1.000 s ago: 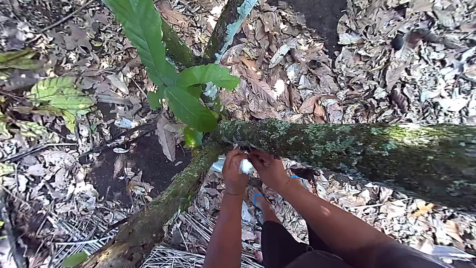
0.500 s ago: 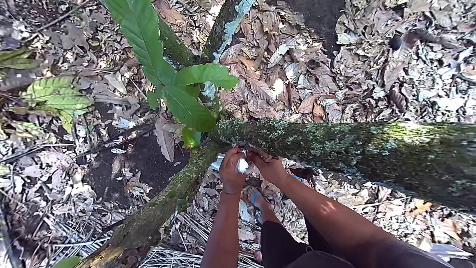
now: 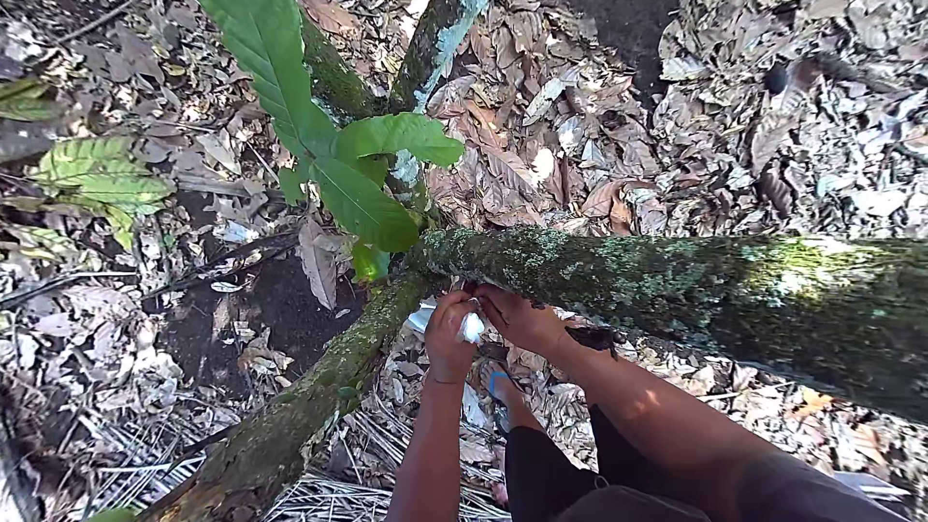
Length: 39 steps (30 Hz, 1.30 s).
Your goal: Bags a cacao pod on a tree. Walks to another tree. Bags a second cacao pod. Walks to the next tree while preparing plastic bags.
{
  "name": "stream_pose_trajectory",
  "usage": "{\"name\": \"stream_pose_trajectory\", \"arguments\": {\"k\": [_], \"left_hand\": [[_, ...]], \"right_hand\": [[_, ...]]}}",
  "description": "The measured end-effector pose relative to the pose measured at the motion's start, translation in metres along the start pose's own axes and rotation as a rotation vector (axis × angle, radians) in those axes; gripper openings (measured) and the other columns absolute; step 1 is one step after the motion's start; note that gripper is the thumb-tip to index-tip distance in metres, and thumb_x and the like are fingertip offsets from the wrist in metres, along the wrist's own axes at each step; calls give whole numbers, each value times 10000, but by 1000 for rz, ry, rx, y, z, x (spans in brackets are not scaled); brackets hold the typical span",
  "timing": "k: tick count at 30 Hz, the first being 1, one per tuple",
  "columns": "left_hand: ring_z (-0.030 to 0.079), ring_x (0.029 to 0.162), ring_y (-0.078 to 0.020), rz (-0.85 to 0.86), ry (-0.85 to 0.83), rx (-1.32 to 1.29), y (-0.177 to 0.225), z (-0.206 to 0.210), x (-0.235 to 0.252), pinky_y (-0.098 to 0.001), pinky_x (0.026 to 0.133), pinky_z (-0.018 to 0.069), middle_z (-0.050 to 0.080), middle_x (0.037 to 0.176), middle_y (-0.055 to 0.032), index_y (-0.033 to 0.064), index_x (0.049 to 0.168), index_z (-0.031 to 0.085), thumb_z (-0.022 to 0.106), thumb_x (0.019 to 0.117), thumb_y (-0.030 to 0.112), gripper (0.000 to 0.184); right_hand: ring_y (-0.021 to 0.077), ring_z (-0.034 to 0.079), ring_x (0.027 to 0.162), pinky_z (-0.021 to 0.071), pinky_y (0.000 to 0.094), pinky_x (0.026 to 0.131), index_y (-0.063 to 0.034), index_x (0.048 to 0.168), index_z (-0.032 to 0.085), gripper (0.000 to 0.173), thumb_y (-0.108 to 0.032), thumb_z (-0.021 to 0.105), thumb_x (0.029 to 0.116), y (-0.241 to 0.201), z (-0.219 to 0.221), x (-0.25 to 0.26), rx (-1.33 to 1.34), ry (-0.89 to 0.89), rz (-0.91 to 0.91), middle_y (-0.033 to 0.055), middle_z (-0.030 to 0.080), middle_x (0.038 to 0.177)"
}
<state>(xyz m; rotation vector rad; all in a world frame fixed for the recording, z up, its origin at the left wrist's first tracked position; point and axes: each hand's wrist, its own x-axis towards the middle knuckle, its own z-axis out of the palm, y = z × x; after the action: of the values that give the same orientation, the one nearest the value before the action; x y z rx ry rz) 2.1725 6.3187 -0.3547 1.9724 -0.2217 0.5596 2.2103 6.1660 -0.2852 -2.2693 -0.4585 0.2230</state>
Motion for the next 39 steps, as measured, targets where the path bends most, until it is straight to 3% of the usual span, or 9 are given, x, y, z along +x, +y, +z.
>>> {"name": "stream_pose_trajectory", "arguments": {"k": [6,10,13,16,20,25,30,36,39], "left_hand": [[688,1001,-193,-20,130,64,8,12,0,-305,887,587,696,1029,-133,27,943,683,653,920,53,46],[690,1022,-189,-80,184,22,8,17,1,-312,894,589,707,1045,-126,22,950,698,671,887,22,69],[684,1040,-195,-132,233,-28,10,18,7,-335,894,594,704,1086,-115,32,959,709,687,889,27,73],[671,1029,-176,-140,256,-38,13,19,16,-320,879,593,684,1106,-95,44,968,717,708,885,31,85],[668,1019,-176,-95,235,-35,9,17,17,-317,869,591,675,1109,-95,42,982,715,697,902,44,81],[659,1026,-177,-112,182,-61,3,17,8,-320,875,588,665,1114,-100,52,992,726,700,892,18,108],[646,944,-136,-249,150,69,15,16,16,-289,826,581,649,1054,-66,83,986,756,761,861,78,125],[660,1057,-164,-303,-3,171,27,10,17,-333,857,601,629,1249,-112,125,1084,761,695,911,136,185],[658,1106,-166,-312,43,117,27,9,12,-323,897,598,628,1296,-110,116,1099,765,690,903,106,210]], "right_hand": [[228,730,825,596,388,749,-2,1128,706,303,-183,478,1043,-7,3,-10,6,-8,126,124,741,918],[154,683,784,574,313,745,1,1182,689,312,-186,470,1060,-3,4,-12,195,-61,194,106,718,914],[136,680,832,567,291,777,-8,1089,703,265,-160,492,1036,8,13,-18,239,-63,93,102,714,953],[111,681,831,580,285,785,16,1081,701,255,-130,496,1039,13,20,-26,443,7,136,87,712,954],[25,634,676,574,215,689,40,1014,682,170,-42,533,1025,0,17,-20,792,303,301,-3,682,785],[13,697,889,584,193,860,77,1073,692,150,25,638,943,-4,9,-8,769,227,269,51,743,939],[37,711,838,612,224,821,59,990,697,101,61,687,889,-2,20,-7,651,420,172,44,741,888],[79,717,1026,575,253,970,46,1077,740,162,-19,657,953,10,33,-14,527,384,123,95,765,1048],[66,728,968,588,242,934,47,1083,742,163,-22,649,968,4,31,-11,599,370,181,90,769,1017]]}}
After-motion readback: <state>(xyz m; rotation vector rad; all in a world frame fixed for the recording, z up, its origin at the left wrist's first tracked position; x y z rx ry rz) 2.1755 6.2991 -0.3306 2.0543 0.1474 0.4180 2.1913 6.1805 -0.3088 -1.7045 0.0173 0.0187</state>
